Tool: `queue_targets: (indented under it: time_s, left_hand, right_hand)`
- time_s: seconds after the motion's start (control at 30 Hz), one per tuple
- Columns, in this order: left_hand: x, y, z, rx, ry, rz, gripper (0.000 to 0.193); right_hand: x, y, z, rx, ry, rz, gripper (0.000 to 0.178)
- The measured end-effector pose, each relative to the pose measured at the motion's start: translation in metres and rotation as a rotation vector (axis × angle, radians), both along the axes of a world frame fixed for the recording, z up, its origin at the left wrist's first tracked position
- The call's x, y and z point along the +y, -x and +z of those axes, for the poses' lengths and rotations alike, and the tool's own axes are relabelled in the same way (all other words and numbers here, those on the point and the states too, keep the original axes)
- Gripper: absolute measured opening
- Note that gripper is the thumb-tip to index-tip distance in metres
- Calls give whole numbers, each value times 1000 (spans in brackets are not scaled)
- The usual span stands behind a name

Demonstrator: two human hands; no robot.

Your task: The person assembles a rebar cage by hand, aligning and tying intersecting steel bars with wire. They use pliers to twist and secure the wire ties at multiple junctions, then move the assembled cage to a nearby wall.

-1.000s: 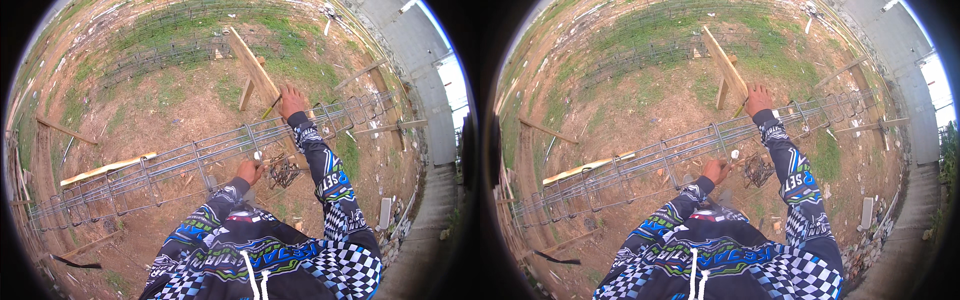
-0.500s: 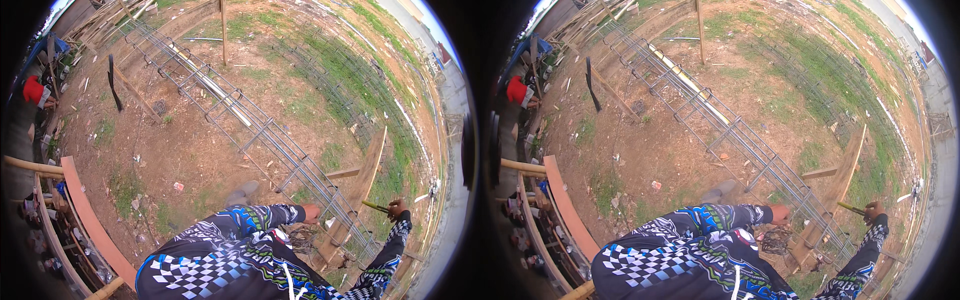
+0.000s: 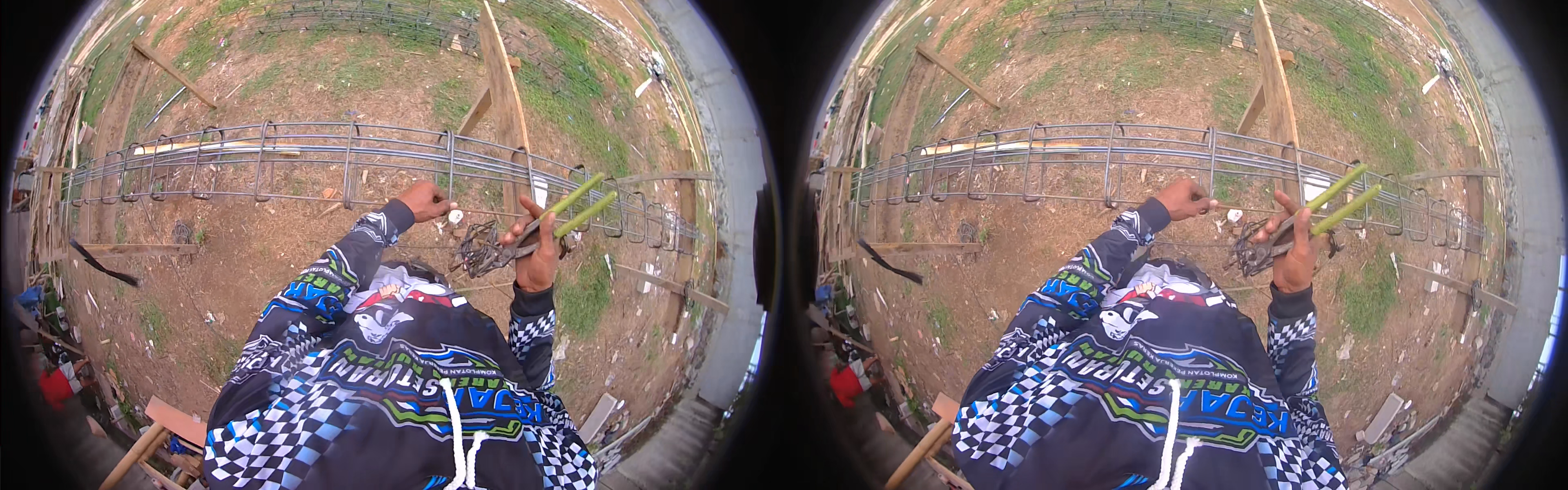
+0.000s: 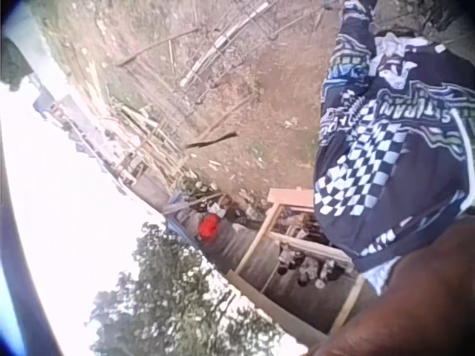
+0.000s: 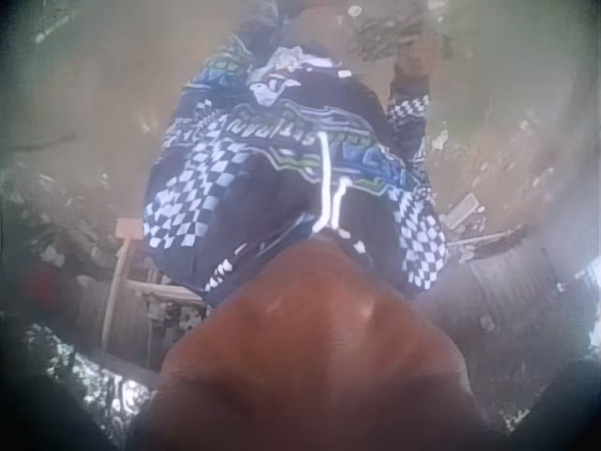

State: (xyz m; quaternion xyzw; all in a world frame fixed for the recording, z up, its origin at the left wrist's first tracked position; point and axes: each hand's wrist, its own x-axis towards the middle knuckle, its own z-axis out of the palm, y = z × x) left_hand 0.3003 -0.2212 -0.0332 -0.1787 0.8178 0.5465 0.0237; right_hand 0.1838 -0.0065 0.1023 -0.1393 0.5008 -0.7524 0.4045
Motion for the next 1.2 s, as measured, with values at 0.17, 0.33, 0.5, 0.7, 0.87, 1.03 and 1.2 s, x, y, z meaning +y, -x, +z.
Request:
queue_targets:
  time_s: [0.17,0.33,0.5,0.7,0.87,1.03,1.2]
  left_hand:
    - [-5,5,4,-99,-108,-63,34]
    - [-5,-7,-3,43,-16,-81,30]
    - [0,-14,12,57,59,-131,43]
    - [-2,-9,17,59,99,-189,45]
    - [-5,-13,7,131,50,-133,41]
    - [-5,-10,3,143,20,-152,36]
    - [-6,-4,4,27,-122,-126,47]
  right_hand:
    - [-28,0,-8,276,-173,-279,50]
    - [-32,5,-47,22,-213,-276,50]
    - [-18,-4,-63,641,-567,-211,46]
    - [25,-9,-43,-76,-481,-39,54]
    - [43,-14,-24,-49,-224,11,55]
    - [29,-30,-67,88,-79,-74,79]
    - [21,-55,-103,-2,37,47,94]
